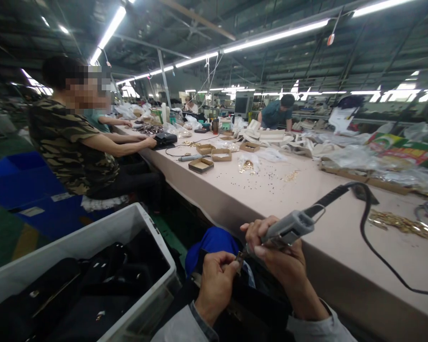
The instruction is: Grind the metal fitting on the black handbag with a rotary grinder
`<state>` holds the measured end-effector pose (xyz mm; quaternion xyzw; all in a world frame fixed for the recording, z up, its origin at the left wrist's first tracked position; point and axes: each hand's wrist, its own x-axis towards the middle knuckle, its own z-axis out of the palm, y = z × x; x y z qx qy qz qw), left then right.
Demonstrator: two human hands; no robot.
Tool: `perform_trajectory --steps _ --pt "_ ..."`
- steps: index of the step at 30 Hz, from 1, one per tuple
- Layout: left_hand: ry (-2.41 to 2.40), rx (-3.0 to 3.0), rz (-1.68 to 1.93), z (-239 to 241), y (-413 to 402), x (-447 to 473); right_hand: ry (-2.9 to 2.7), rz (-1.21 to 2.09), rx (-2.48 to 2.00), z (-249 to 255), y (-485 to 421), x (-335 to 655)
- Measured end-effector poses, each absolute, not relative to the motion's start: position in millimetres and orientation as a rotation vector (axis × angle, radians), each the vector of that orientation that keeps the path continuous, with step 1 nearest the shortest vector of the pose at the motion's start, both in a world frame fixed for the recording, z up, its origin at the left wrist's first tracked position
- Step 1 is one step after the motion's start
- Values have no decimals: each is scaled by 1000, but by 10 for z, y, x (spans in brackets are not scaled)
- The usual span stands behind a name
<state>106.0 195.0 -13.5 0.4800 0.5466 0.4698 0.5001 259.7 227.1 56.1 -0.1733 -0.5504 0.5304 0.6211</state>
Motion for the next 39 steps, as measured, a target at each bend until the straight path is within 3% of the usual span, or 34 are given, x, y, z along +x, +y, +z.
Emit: perform_trajectory --steps 15,20,31,39 --pt "1480 1281 1166 -109 1869 1070 -891 1078 -433 636 2157 2616" --pt "1469 1261 1179 -145 1896 1063 -766 1117 -594 679 2219 2809" --pt "1472 1258 1149 -98 1894 1106 -673 1190 -518 564 2309 2705" --pt "1622 1583 1111 -47 1799 1153 -634 1228 -472 537 2319 2674"
